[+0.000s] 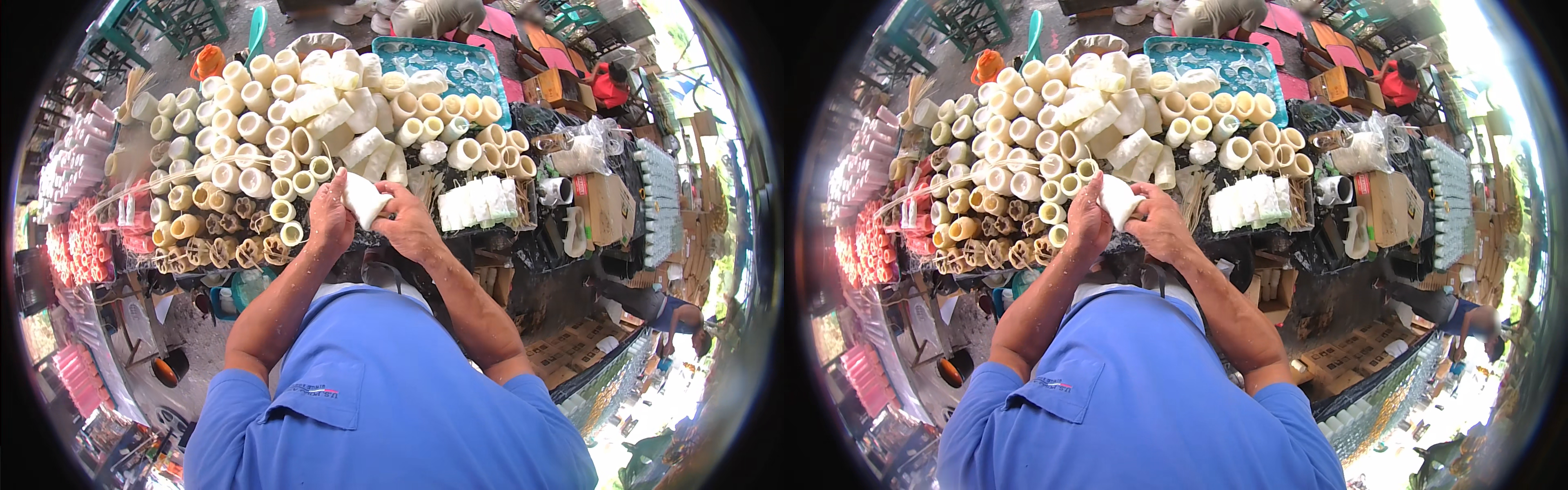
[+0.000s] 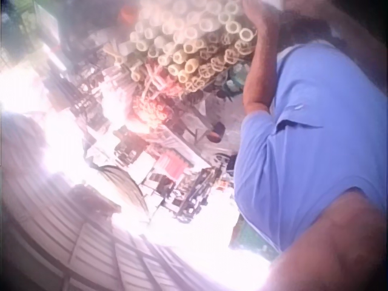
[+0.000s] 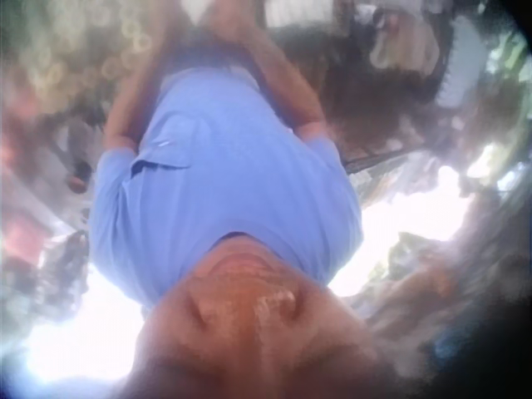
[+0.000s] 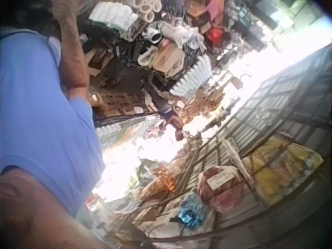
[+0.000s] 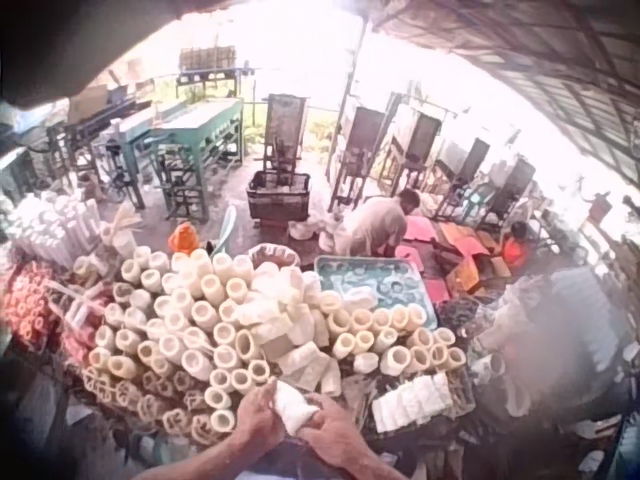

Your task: The person inserts wicks into cylindrical white candle bodies and secures them by hand. The person repeatedly picks up a candle, threads a wick through the center, and places the finished unit on a nearby pile.

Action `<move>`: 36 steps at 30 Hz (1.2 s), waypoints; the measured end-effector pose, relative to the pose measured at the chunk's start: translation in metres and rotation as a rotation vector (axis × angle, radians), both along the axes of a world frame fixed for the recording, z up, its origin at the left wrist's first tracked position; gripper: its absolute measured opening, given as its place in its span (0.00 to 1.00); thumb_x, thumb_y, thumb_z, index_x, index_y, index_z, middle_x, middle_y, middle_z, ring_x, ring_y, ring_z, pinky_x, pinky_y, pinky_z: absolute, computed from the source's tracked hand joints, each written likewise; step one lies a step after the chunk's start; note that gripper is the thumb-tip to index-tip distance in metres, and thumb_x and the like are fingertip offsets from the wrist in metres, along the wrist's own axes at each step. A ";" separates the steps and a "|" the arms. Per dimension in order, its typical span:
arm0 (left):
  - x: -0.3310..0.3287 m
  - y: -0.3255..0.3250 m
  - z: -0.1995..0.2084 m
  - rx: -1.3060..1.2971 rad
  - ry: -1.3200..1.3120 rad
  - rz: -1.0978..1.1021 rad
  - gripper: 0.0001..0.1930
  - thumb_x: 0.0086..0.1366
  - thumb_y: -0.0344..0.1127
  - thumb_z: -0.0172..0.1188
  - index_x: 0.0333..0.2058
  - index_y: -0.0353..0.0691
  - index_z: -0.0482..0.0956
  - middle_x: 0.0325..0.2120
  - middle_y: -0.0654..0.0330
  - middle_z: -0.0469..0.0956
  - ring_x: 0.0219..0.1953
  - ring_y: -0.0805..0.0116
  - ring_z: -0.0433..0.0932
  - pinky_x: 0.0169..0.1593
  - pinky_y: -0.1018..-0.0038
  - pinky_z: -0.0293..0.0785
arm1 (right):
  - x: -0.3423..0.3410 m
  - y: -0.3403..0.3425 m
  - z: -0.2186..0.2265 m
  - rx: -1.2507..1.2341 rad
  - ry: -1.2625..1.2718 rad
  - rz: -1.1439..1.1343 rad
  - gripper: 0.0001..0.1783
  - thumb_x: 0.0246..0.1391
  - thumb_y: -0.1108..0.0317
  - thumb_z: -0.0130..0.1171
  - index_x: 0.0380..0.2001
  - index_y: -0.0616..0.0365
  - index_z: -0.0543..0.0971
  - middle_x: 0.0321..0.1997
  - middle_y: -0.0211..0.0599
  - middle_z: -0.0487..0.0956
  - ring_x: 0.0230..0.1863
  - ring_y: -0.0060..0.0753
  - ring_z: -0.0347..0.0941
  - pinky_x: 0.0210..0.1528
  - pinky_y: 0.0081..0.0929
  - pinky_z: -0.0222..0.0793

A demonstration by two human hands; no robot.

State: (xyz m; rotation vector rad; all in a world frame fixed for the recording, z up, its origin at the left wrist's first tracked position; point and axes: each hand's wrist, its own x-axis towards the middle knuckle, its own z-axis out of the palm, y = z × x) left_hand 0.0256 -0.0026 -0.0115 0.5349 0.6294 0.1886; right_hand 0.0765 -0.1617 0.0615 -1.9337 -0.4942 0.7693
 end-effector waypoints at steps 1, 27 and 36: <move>-0.002 0.002 -0.002 -0.006 0.009 0.003 0.16 0.80 0.47 0.61 0.47 0.37 0.74 0.40 0.59 0.82 0.41 0.67 0.85 0.46 0.65 0.84 | -0.004 -0.004 -0.005 0.033 -0.034 -0.030 0.17 0.56 0.70 0.71 0.48 0.63 0.90 0.67 0.40 0.76 0.67 0.37 0.74 0.69 0.35 0.70; -0.054 -0.049 -0.083 -0.309 0.354 0.098 0.17 0.82 0.50 0.54 0.51 0.39 0.76 0.43 0.56 0.84 0.44 0.61 0.86 0.43 0.61 0.84 | -0.053 -0.037 -0.124 0.338 0.400 -0.231 0.40 0.57 0.75 0.78 0.70 0.57 0.71 0.65 0.39 0.79 0.62 0.30 0.77 0.64 0.28 0.78; -0.093 -0.030 -0.120 0.269 0.550 -0.078 0.16 0.81 0.40 0.57 0.59 0.38 0.77 0.43 0.60 0.84 0.41 0.71 0.83 0.40 0.71 0.81 | -0.023 -0.002 -0.145 0.044 -0.190 0.169 0.27 0.55 0.68 0.79 0.56 0.61 0.81 0.56 0.44 0.86 0.55 0.41 0.84 0.60 0.36 0.78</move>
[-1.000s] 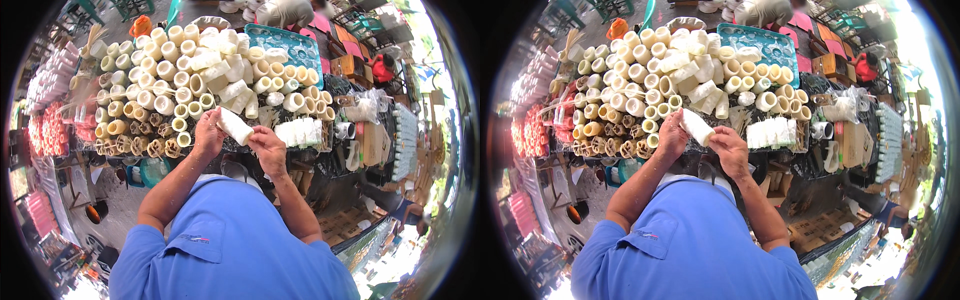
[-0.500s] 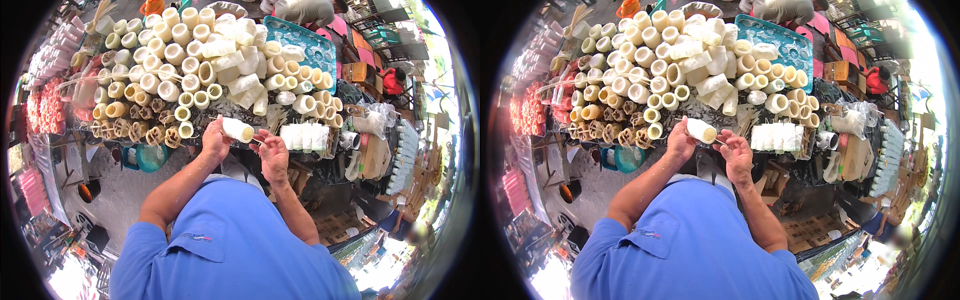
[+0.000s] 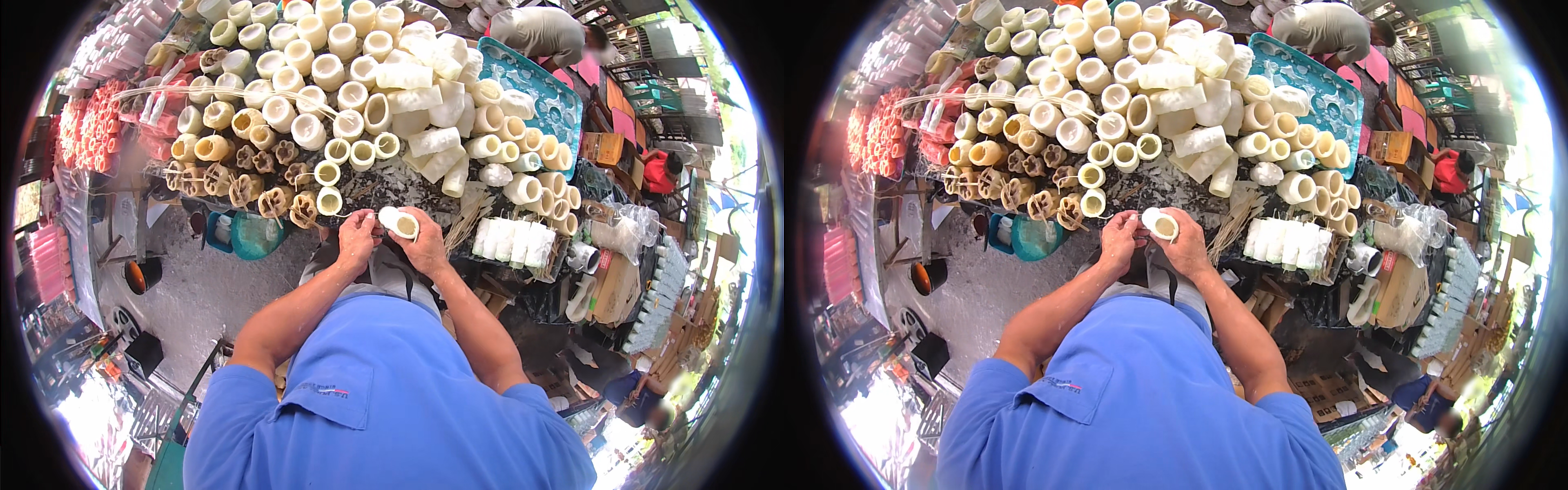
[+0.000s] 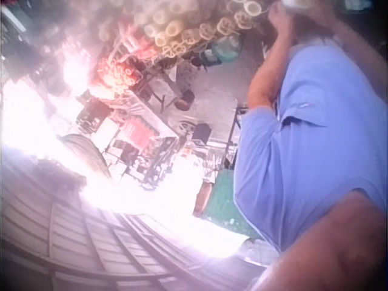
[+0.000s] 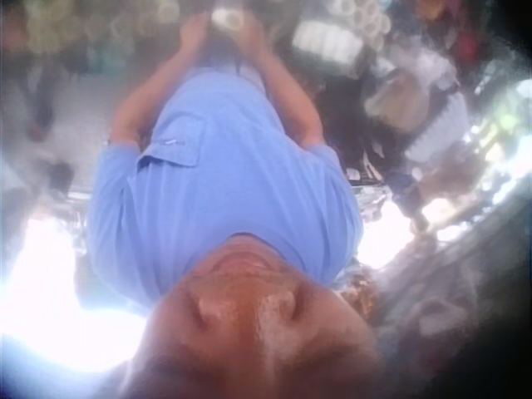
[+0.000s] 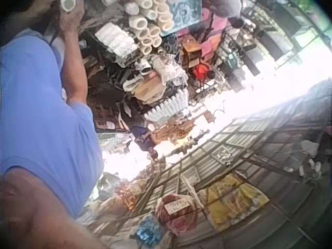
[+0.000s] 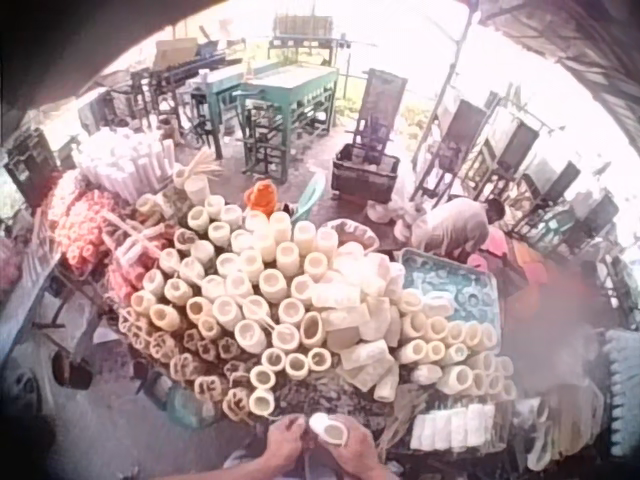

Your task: The person inserts wicks into cylindrical white candle bodies and secures them by hand. The person repeatedly picks up a candle, threads a wick through the center, and places the finished unit on a nearby pile.

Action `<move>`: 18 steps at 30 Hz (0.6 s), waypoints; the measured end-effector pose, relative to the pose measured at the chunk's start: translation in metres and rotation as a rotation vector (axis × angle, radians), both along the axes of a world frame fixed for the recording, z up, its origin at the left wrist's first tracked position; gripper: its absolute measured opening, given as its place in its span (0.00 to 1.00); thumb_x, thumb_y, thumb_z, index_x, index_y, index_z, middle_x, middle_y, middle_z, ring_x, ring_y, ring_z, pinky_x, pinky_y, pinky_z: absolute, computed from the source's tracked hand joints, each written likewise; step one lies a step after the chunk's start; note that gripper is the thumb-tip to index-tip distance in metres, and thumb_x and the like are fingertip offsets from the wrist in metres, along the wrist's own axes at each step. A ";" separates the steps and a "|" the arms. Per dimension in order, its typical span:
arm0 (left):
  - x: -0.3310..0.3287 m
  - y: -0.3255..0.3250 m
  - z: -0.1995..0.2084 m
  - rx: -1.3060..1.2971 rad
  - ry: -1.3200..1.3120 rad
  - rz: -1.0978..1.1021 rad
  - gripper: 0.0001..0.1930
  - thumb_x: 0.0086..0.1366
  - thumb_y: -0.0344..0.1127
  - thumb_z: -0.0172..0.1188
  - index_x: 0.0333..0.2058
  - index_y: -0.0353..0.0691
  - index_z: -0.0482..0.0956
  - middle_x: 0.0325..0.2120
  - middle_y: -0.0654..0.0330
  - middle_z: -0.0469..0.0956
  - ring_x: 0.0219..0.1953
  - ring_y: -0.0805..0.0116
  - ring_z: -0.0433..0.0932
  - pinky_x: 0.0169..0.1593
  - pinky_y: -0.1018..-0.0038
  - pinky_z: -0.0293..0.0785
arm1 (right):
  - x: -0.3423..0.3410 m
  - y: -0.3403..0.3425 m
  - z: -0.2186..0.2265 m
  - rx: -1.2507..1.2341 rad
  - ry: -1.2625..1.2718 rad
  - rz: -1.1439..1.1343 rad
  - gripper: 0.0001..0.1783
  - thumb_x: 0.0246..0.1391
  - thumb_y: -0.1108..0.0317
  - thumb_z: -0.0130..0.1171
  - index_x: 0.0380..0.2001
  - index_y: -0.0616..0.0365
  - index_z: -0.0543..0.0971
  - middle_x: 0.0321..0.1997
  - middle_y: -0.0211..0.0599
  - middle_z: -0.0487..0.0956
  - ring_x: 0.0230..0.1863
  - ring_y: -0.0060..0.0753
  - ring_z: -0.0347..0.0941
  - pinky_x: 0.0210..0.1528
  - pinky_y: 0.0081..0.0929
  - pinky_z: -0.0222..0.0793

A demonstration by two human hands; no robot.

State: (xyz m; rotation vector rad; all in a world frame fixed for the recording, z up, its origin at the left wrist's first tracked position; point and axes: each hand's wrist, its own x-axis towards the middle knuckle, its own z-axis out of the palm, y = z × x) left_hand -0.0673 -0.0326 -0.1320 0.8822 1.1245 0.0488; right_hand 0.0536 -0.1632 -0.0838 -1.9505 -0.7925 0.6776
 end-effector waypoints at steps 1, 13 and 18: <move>-0.006 0.001 -0.004 -0.001 -0.037 0.007 0.17 0.81 0.39 0.57 0.61 0.37 0.76 0.44 0.59 0.84 0.43 0.72 0.84 0.42 0.70 0.82 | 0.005 0.006 -0.002 0.010 -0.043 0.029 0.27 0.52 0.70 0.78 0.55 0.61 0.82 0.56 0.48 0.85 0.56 0.49 0.84 0.62 0.39 0.77; 0.011 0.011 -0.031 0.896 0.320 -0.985 0.43 0.71 0.46 0.60 0.72 0.20 0.53 0.34 0.40 0.86 0.35 0.39 0.88 0.43 0.50 0.86 | 0.039 0.069 0.005 -0.002 -0.057 0.112 0.26 0.49 0.71 0.77 0.52 0.62 0.83 0.53 0.50 0.85 0.56 0.55 0.82 0.62 0.43 0.77; 0.010 -0.010 -0.036 0.922 0.214 -0.854 0.22 0.68 0.42 0.60 0.50 0.27 0.75 0.33 0.40 0.86 0.35 0.38 0.88 0.39 0.49 0.86 | 0.027 0.085 -0.010 0.003 -0.007 0.148 0.26 0.50 0.71 0.77 0.53 0.60 0.83 0.54 0.49 0.85 0.55 0.54 0.82 0.61 0.42 0.78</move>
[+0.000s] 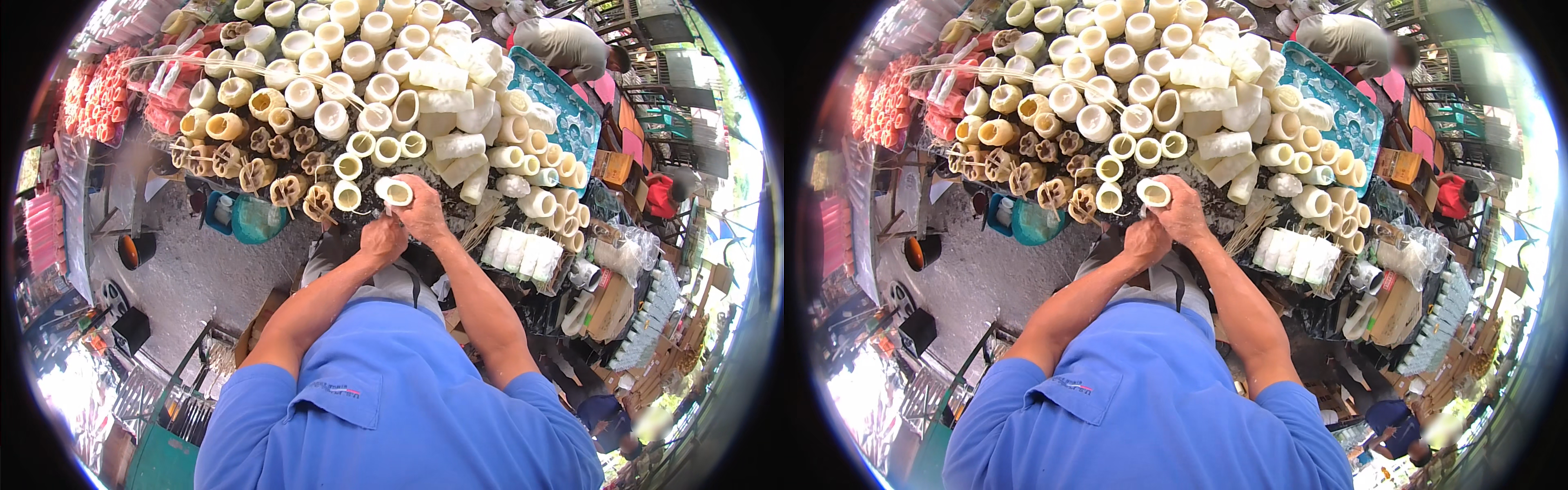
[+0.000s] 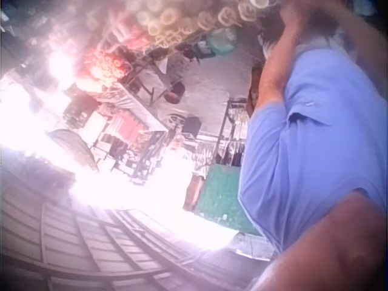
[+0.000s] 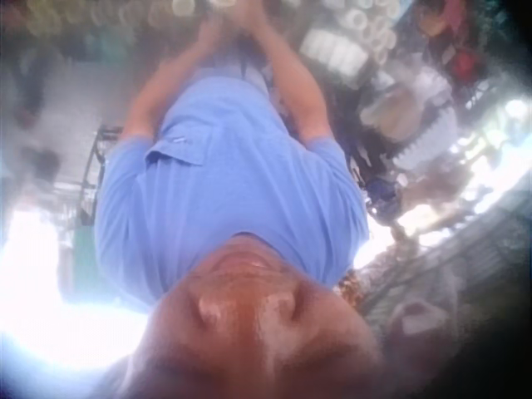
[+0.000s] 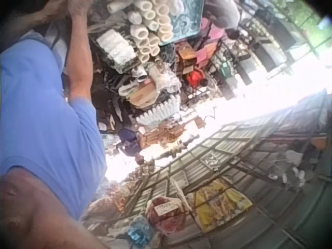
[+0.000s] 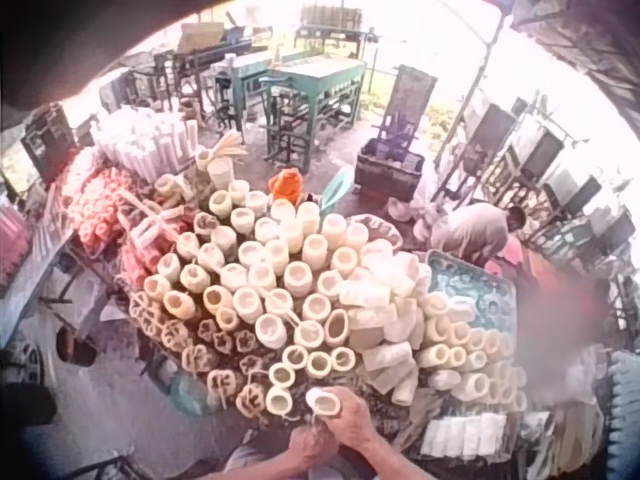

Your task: The person inserts wicks into cylindrical white candle bodies and secures them by hand. The person repeatedly picks up a candle, threads a wick through the center, and places the finished unit on a nearby pile.

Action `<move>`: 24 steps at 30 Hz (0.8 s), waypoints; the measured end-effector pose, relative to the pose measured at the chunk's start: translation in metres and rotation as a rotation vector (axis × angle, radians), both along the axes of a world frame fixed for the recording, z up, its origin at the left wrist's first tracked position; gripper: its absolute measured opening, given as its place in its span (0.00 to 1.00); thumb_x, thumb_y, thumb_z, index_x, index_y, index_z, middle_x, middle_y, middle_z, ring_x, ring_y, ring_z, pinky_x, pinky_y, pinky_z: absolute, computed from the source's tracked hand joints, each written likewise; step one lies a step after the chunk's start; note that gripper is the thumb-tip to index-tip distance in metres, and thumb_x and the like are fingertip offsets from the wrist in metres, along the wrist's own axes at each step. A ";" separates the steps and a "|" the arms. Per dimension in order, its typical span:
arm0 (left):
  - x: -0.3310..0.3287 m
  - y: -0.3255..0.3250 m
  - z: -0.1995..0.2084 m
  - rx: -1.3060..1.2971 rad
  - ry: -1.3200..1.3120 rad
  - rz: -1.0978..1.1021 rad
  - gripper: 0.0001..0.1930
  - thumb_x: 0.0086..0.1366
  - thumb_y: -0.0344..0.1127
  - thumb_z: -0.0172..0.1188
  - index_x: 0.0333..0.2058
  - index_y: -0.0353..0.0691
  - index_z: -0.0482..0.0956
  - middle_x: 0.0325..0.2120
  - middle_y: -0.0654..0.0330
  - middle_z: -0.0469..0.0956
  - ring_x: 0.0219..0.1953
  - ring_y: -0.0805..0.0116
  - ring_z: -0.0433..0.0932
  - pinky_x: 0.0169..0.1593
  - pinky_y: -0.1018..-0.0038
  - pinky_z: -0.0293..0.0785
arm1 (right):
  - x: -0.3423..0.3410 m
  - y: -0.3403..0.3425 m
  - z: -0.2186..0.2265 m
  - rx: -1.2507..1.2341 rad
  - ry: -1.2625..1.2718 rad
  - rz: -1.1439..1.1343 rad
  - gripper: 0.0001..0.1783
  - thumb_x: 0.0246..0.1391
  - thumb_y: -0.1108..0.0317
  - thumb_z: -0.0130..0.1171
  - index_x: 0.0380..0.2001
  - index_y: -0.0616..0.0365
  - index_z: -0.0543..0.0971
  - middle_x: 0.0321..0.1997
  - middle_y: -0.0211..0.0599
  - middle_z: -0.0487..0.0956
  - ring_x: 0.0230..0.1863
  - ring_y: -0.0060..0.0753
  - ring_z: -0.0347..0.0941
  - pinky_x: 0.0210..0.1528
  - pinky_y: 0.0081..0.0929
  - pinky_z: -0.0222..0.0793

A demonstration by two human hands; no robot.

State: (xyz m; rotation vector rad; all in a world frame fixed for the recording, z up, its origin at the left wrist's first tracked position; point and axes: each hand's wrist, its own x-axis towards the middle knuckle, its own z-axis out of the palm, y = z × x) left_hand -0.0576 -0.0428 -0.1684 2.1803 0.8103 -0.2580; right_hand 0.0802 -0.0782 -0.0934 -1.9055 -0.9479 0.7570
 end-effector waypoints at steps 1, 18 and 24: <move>-0.002 0.003 0.000 -0.017 -0.006 0.112 0.22 0.68 0.42 0.60 0.50 0.27 0.75 0.35 0.38 0.86 0.36 0.37 0.88 0.40 0.48 0.85 | -0.002 0.003 -0.005 0.005 -0.011 -0.005 0.27 0.50 0.70 0.77 0.54 0.60 0.82 0.54 0.49 0.85 0.55 0.54 0.82 0.61 0.43 0.78; -0.030 0.078 0.131 0.295 -0.329 0.186 0.19 0.67 0.38 0.69 0.52 0.34 0.80 0.42 0.44 0.83 0.41 0.42 0.85 0.44 0.54 0.83 | -0.033 0.027 -0.054 0.040 -0.025 -0.176 0.28 0.55 0.75 0.73 0.59 0.60 0.79 0.51 0.49 0.84 0.46 0.50 0.85 0.50 0.41 0.83; 0.003 0.101 0.143 0.337 -0.325 0.112 0.22 0.65 0.39 0.71 0.54 0.34 0.81 0.44 0.44 0.82 0.43 0.39 0.85 0.44 0.51 0.81 | -0.018 -0.029 -0.041 -0.069 -0.235 -0.271 0.17 0.57 0.66 0.72 0.48 0.60 0.85 0.43 0.52 0.86 0.42 0.55 0.84 0.46 0.48 0.80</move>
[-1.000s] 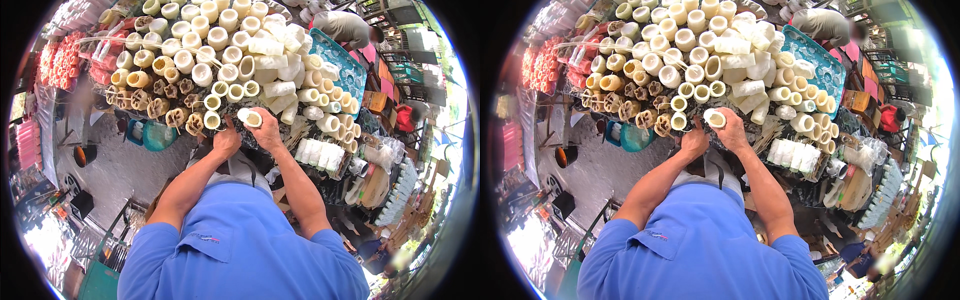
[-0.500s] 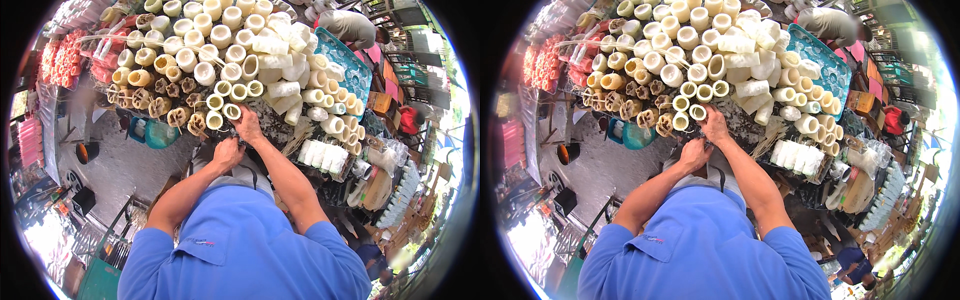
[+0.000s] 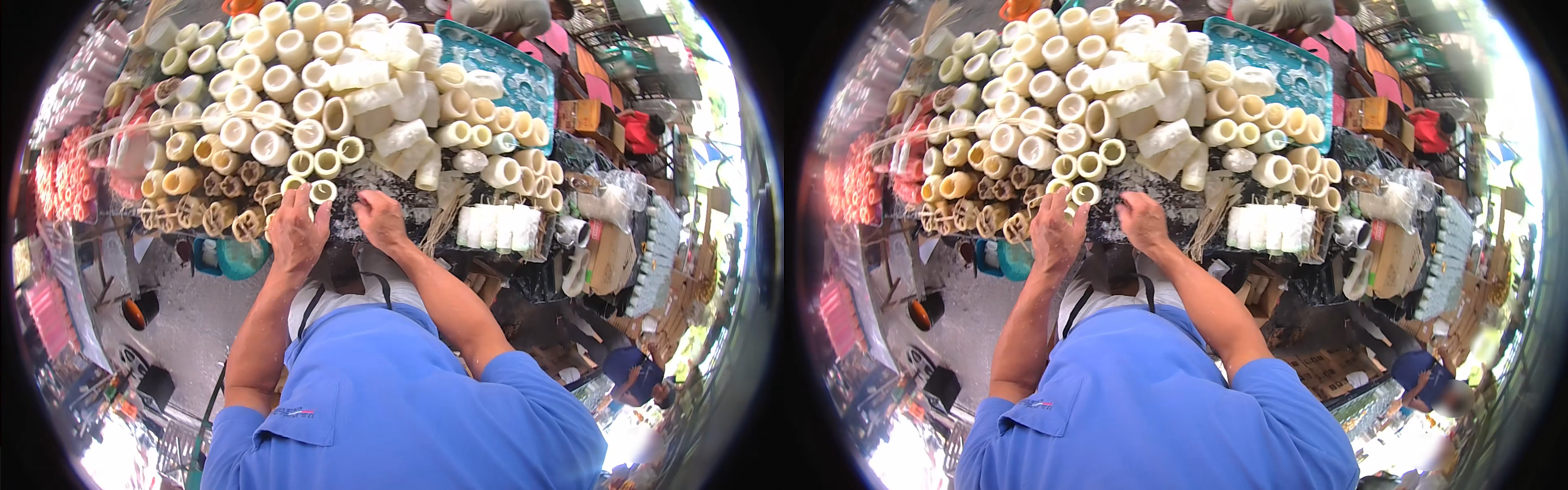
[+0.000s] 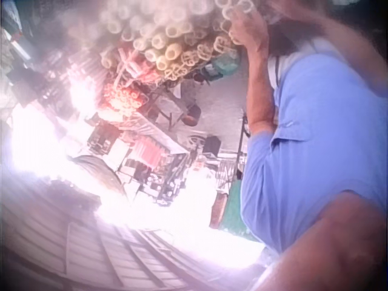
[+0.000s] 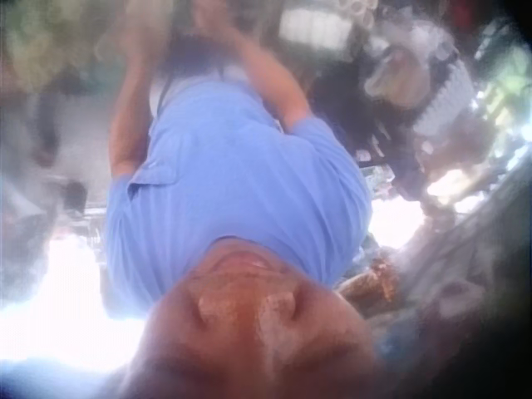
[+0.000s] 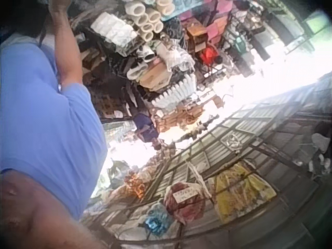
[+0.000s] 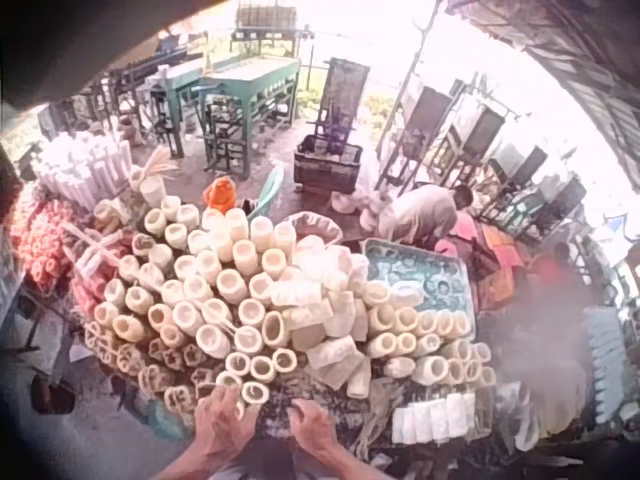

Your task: The person inserts wicks into cylindrical white candle bodies and secures them by hand. The person repeatedly picks up a candle, threads a wick through the center, and places the finished unit on a nearby pile.

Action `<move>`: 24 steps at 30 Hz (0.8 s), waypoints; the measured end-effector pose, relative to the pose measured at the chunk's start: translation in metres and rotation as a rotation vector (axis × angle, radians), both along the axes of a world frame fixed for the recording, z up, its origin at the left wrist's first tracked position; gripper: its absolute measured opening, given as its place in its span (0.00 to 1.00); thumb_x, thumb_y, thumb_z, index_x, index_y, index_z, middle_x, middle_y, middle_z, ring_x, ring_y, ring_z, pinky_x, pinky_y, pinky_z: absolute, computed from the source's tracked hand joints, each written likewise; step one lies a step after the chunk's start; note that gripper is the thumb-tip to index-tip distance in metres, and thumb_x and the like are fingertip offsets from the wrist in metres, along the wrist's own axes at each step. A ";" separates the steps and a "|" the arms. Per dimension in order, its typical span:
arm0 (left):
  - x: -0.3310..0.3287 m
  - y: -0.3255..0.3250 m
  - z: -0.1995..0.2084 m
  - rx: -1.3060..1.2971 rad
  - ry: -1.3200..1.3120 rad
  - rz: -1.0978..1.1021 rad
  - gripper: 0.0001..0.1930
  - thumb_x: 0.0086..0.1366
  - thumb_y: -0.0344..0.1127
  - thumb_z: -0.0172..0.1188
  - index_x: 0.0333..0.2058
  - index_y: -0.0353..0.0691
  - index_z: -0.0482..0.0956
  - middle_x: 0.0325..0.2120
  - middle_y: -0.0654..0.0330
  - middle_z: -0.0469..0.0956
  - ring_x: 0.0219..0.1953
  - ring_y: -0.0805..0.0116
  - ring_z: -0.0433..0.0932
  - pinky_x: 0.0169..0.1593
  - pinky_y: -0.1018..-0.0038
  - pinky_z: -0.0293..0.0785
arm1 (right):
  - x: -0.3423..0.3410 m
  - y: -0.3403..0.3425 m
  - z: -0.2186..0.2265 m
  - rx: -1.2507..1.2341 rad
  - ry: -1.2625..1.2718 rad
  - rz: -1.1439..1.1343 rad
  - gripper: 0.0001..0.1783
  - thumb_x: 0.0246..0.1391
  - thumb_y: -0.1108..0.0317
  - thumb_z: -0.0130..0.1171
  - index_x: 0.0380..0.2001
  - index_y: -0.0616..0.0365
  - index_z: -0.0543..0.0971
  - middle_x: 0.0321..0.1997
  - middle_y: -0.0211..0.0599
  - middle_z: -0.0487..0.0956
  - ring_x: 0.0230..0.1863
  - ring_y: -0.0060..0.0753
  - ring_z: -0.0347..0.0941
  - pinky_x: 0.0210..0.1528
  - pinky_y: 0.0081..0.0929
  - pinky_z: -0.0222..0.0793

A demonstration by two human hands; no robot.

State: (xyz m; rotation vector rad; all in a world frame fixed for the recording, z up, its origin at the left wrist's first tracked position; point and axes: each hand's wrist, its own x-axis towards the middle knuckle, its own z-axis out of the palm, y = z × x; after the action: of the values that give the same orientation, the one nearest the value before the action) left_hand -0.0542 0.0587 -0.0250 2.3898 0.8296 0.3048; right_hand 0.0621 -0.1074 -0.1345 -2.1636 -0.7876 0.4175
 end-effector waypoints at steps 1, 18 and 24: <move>0.000 -0.004 0.003 -0.017 -0.033 -0.010 0.22 0.65 0.40 0.73 0.53 0.32 0.82 0.43 0.44 0.84 0.43 0.43 0.85 0.46 0.54 0.82 | 0.009 -0.021 0.005 -0.070 -0.003 -0.098 0.15 0.58 0.62 0.70 0.44 0.60 0.86 0.41 0.52 0.86 0.42 0.56 0.85 0.47 0.49 0.80; 0.056 -0.106 -0.047 -0.402 0.248 -0.592 0.19 0.66 0.41 0.70 0.50 0.34 0.84 0.43 0.46 0.83 0.46 0.42 0.83 0.51 0.53 0.80 | 0.065 -0.132 -0.019 -0.561 0.157 -0.529 0.17 0.55 0.55 0.71 0.37 0.59 0.91 0.39 0.55 0.89 0.44 0.60 0.86 0.51 0.50 0.80; 0.085 -0.128 -0.071 -0.539 0.261 -0.574 0.22 0.65 0.40 0.72 0.53 0.33 0.84 0.44 0.46 0.84 0.44 0.51 0.84 0.52 0.59 0.80 | 0.068 -0.151 -0.004 0.165 0.784 -0.753 0.10 0.57 0.67 0.78 0.35 0.62 0.89 0.27 0.33 0.87 0.22 0.21 0.77 0.27 0.23 0.73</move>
State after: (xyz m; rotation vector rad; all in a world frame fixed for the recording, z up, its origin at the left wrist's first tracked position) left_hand 0.0312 -0.0695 -0.0958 2.0497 0.2471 -0.4168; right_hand 0.1300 -0.2587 -0.1381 -1.7460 0.4052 0.6878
